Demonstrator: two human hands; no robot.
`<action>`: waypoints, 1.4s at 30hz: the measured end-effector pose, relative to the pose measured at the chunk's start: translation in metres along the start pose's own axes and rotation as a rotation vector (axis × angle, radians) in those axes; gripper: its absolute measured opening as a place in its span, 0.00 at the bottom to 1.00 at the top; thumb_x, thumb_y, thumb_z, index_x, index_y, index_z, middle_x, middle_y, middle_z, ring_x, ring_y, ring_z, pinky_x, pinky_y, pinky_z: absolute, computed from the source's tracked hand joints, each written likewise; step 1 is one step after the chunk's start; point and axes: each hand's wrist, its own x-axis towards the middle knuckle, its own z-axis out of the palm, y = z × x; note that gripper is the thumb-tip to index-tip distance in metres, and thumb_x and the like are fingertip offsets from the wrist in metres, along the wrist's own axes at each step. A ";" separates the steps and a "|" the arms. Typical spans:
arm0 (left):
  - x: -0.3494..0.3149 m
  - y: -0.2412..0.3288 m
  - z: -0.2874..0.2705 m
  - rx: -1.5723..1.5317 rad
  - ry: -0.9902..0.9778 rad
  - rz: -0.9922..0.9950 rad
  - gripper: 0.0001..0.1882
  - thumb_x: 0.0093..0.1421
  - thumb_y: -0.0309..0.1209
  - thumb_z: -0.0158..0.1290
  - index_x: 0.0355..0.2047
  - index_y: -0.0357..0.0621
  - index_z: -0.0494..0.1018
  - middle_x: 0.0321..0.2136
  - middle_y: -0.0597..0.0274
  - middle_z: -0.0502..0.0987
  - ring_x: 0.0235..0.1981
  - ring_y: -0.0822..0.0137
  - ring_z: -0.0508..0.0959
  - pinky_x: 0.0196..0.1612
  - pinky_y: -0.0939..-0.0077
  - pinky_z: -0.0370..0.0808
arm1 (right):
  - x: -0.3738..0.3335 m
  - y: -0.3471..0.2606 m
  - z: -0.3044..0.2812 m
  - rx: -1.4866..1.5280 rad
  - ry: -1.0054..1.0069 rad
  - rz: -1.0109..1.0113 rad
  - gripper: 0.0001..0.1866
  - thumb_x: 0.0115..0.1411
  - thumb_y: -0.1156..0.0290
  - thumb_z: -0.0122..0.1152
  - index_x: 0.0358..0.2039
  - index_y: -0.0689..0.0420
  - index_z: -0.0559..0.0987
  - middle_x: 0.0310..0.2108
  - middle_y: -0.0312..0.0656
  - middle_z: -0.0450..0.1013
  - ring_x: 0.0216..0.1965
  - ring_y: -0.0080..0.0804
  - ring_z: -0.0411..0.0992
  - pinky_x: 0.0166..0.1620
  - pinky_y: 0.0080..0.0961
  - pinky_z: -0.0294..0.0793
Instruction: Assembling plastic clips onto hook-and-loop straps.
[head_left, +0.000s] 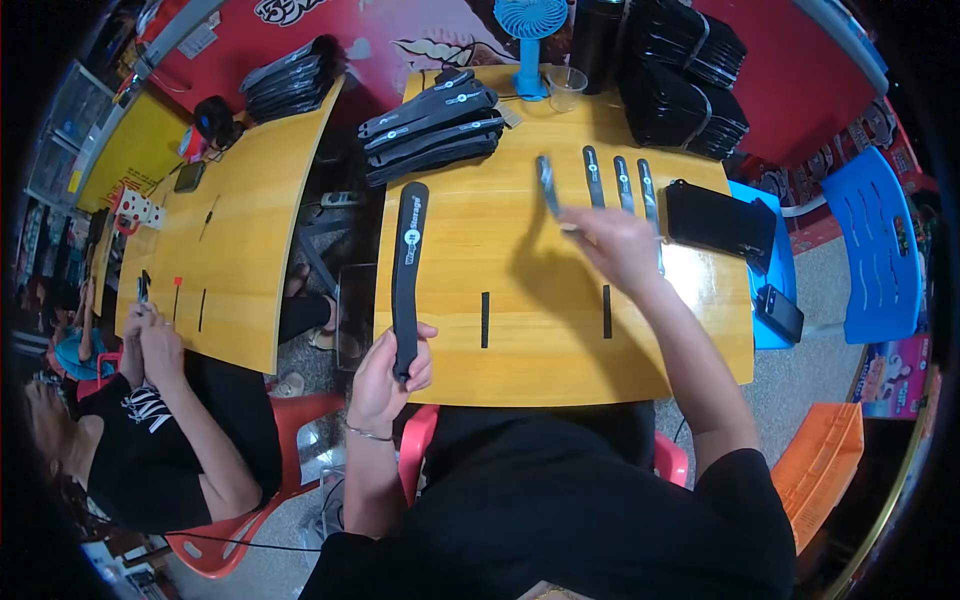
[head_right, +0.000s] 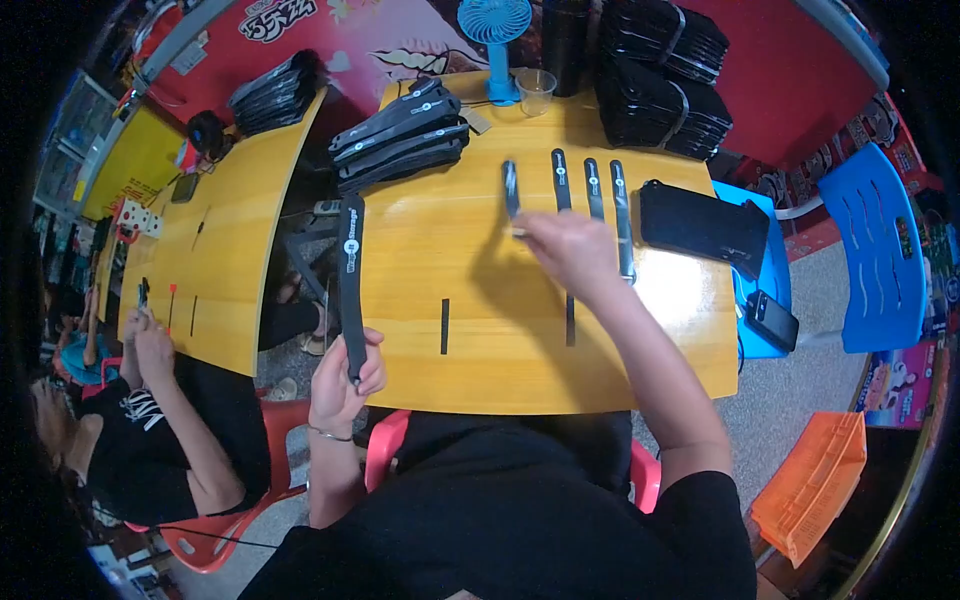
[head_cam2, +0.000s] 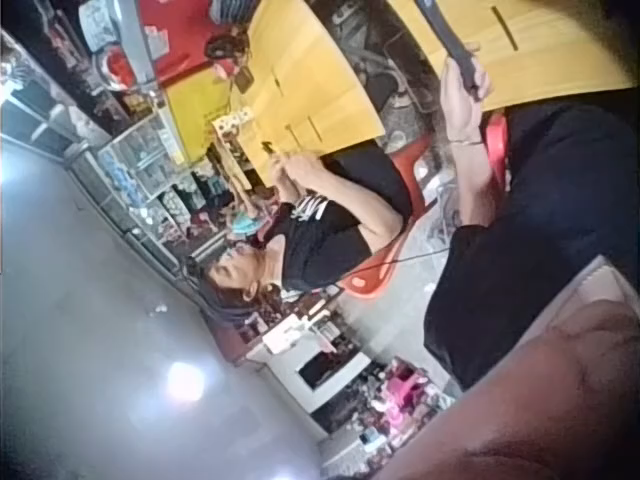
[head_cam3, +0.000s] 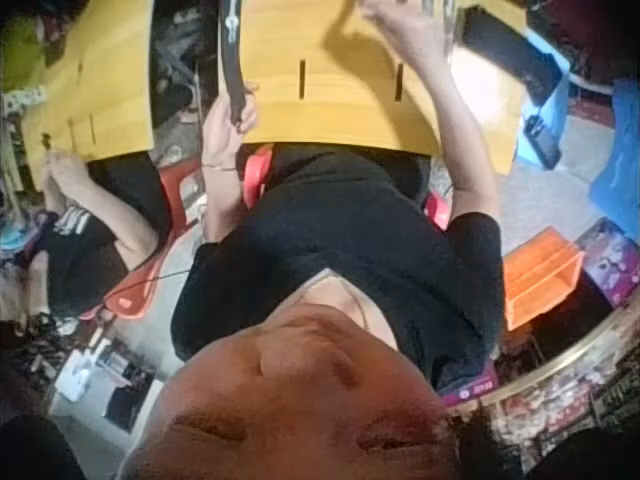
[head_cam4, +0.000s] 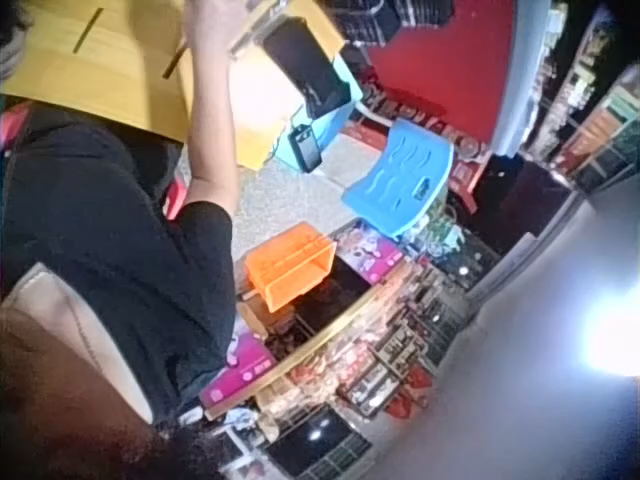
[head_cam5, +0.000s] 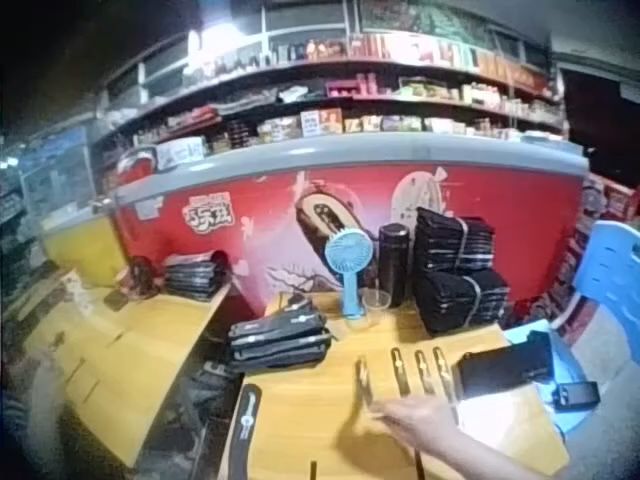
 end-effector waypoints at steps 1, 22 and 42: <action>0.002 -0.001 0.002 -0.036 -0.007 0.004 0.22 0.69 0.41 0.30 0.43 0.32 0.65 0.18 0.65 0.61 0.16 0.75 0.59 0.22 0.82 0.58 | -0.011 0.006 0.016 -0.020 -0.106 -0.001 0.13 0.48 0.69 0.66 0.37 0.50 0.81 0.34 0.36 0.79 0.33 0.33 0.77 0.35 0.26 0.75; 0.011 -0.014 0.009 -0.040 -0.010 -0.003 0.21 0.68 0.41 0.31 0.43 0.33 0.64 0.19 0.64 0.62 0.17 0.74 0.61 0.22 0.82 0.58 | -0.030 0.023 0.029 -0.200 -0.046 0.272 0.10 0.53 0.66 0.59 0.37 0.50 0.80 0.42 0.30 0.76 0.34 0.32 0.75 0.35 0.25 0.76; 0.015 -0.025 0.024 -0.069 -0.012 0.035 0.20 0.69 0.37 0.31 0.53 0.37 0.60 0.30 0.56 0.70 0.31 0.65 0.73 0.26 0.79 0.69 | -0.021 -0.002 0.036 -0.097 -0.090 0.134 0.14 0.50 0.66 0.62 0.39 0.52 0.81 0.41 0.31 0.77 0.32 0.32 0.73 0.35 0.23 0.74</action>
